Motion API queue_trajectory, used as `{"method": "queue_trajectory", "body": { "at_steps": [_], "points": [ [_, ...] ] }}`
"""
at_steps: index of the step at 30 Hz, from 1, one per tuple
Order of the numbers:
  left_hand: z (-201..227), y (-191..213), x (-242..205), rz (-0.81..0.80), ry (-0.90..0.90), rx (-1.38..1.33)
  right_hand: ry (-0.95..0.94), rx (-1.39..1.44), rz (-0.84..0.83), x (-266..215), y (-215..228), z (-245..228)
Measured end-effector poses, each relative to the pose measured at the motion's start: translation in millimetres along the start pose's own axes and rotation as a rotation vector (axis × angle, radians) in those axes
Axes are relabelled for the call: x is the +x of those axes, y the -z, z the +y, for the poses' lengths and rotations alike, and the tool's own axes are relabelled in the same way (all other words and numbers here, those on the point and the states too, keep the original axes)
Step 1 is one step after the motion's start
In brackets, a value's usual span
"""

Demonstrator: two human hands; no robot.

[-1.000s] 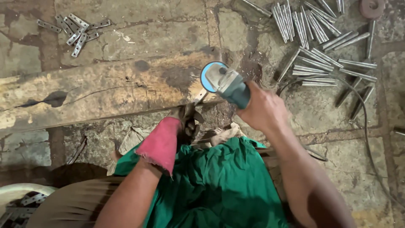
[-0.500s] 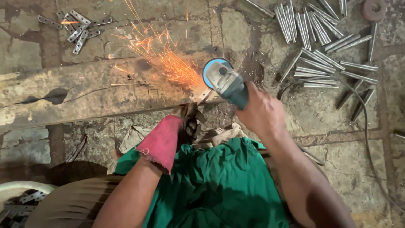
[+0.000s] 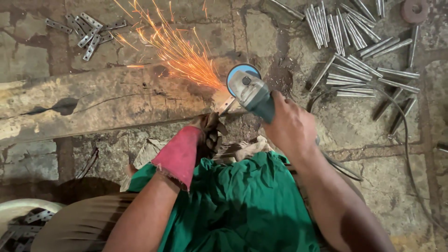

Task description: Grinding and smoothing metal hinges and brackets on a wooden block using a hand-held angle grinder.

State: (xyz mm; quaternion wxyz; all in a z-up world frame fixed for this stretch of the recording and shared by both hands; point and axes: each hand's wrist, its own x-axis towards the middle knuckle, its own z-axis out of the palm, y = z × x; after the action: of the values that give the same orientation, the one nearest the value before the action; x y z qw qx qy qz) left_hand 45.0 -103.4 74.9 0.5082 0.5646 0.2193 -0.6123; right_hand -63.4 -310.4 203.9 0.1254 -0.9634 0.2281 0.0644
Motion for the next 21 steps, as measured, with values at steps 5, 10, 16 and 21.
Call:
{"method": "queue_trajectory", "body": {
  "at_steps": [5,10,16,21],
  "points": [
    [0,-4,-6,0.051,-0.029,0.007,-0.058,-0.039,-0.168,-3,6,-7],
    [-3,-4,-4,0.106,-0.062,0.015,0.072,0.018,-0.108,-7,-1,-4],
    [-17,12,40,0.090,-0.069,-0.120,0.046,0.022,0.052,0,-2,4],
    [-19,15,51,0.049,-0.055,-0.308,0.017,-0.006,-0.119,-5,5,-6]
  ]
}}
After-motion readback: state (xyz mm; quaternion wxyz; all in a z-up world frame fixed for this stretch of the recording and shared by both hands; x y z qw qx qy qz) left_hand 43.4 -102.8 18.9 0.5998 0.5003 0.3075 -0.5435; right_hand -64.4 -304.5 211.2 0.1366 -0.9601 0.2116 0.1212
